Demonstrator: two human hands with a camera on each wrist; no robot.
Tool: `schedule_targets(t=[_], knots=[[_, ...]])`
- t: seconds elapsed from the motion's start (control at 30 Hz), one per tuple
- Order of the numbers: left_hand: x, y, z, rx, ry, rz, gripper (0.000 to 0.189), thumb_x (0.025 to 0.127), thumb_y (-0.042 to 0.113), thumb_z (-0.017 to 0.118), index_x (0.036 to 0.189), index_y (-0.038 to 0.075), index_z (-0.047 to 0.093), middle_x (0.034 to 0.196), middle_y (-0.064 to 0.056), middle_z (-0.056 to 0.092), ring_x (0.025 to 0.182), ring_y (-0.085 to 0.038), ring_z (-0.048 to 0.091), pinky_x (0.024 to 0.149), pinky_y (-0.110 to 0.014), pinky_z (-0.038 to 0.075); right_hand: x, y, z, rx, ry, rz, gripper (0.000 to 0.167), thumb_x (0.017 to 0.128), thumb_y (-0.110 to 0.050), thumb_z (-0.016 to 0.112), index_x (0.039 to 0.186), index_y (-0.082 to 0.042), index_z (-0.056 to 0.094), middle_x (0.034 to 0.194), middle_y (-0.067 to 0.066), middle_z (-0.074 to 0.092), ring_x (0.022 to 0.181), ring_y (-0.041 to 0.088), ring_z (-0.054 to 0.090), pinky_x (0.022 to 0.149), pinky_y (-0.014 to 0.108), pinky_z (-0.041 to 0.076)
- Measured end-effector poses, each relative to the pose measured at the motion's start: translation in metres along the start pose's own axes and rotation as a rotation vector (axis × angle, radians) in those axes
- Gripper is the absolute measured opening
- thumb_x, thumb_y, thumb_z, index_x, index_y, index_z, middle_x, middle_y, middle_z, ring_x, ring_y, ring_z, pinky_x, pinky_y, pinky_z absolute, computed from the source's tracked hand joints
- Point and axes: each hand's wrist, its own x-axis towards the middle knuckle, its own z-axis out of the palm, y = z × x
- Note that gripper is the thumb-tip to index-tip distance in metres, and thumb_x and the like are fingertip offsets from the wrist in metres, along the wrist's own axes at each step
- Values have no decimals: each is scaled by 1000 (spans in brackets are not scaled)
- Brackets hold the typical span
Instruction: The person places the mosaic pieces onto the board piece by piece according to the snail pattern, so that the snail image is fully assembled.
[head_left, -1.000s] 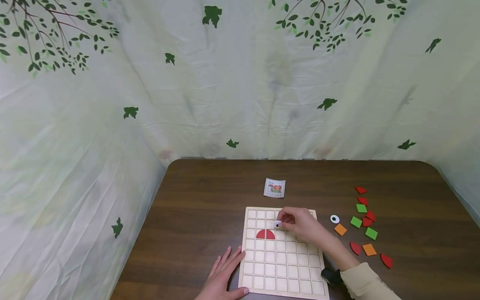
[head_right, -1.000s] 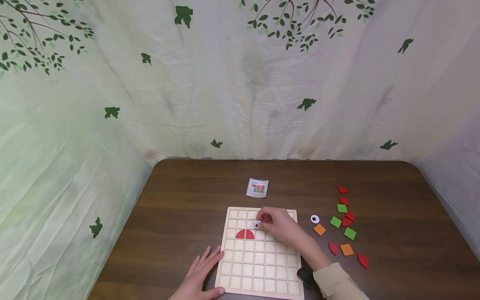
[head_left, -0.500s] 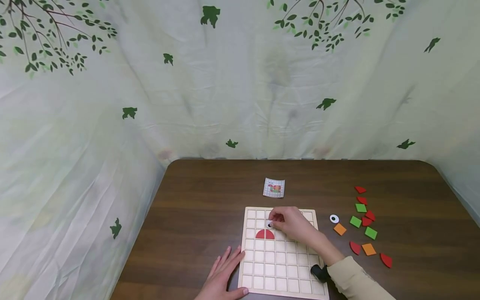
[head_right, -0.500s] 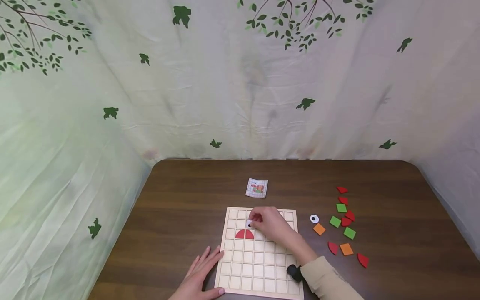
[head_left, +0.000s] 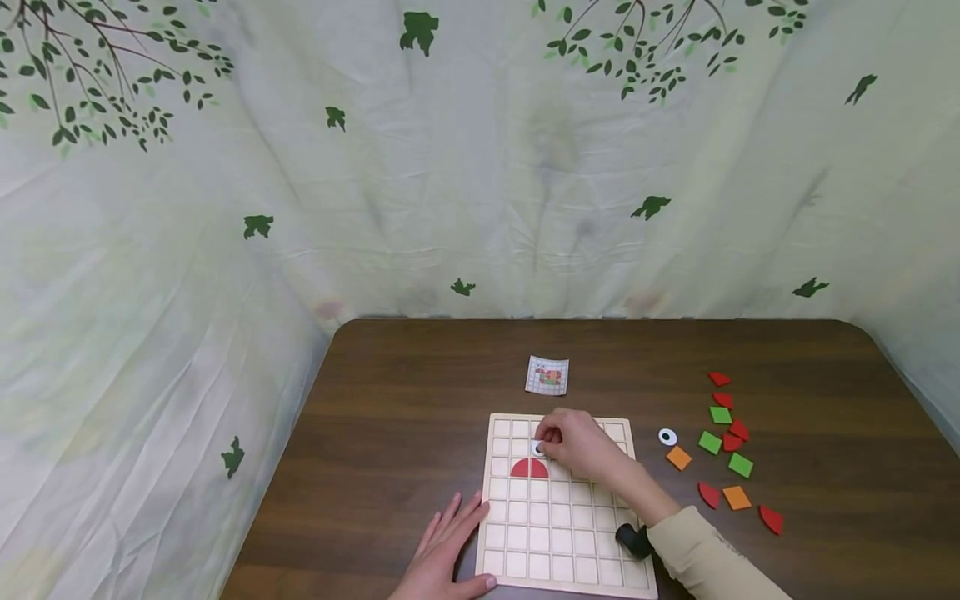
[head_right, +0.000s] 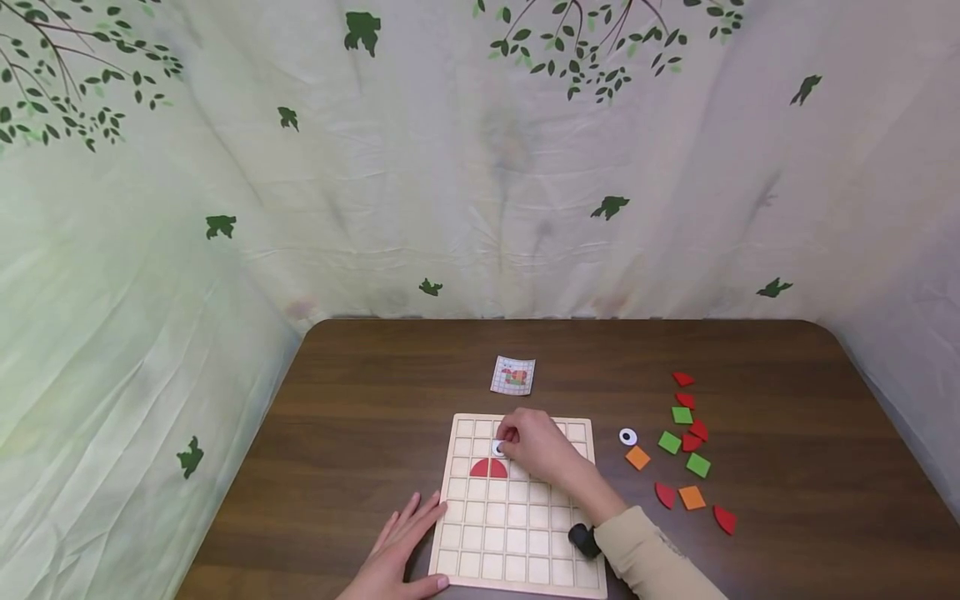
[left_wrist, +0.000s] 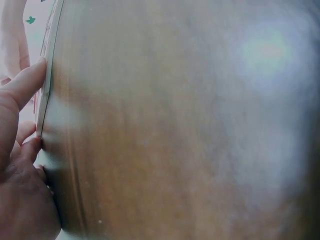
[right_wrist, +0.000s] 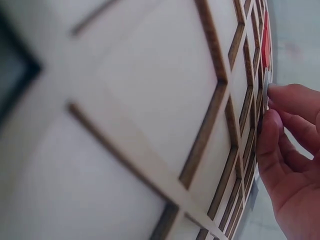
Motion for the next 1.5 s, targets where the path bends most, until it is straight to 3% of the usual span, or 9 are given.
schedule_targets(t=[0.17,0.23,0.3,0.5,0.77,1.0,1.2,1.5], knots=[[1,-2,0,14,20,26,82,84,54,71,152,25,38,159,2,31,147,-34,16,106,-20,-7,1,1,0,9,-5,-21,10,85,-5,75,87,-14,72,77,-12,55,68,6,52,64,24,48],[1,-2,0,17,21,26,82,84,54,71,152,25,38,159,1,32,147,-34,16,103,-13,-10,1,1,-1,15,-22,-27,10,86,-4,73,90,-13,73,78,-11,58,69,6,53,64,24,48],[0,-2,0,18,19,22,82,84,54,71,152,26,38,159,1,32,147,-34,16,104,-15,-9,-1,1,-3,23,-43,-20,12,87,-4,71,94,-13,74,81,-10,59,71,7,53,65,25,48],[0,-2,2,12,13,7,82,83,56,71,152,27,38,158,3,32,147,-34,16,108,-38,2,-11,3,-10,67,-41,15,14,90,-6,69,100,-14,74,85,-11,61,75,9,54,68,28,48],[1,-4,4,52,52,63,82,83,58,69,151,23,40,157,1,34,146,-33,20,103,-11,-9,-36,12,-26,106,58,65,16,89,-6,70,101,-17,74,88,-14,61,78,9,55,69,27,50],[1,-5,4,36,57,70,82,83,56,71,151,23,40,157,-1,35,147,-32,19,103,-11,-9,-58,24,-46,71,130,92,20,88,-4,72,107,-13,73,96,-5,67,77,11,56,64,27,49],[0,-3,3,56,62,84,82,83,55,71,151,20,41,157,-2,35,146,-33,20,104,-10,-9,-76,43,-65,-32,196,121,27,87,-7,74,114,-12,71,103,-3,67,85,16,59,70,34,52],[0,-2,2,27,38,45,83,83,56,71,152,23,39,158,0,33,147,-35,17,105,-14,-8,-93,68,-87,-77,186,145,35,88,-7,74,122,-13,68,118,5,65,102,29,57,73,43,49]])
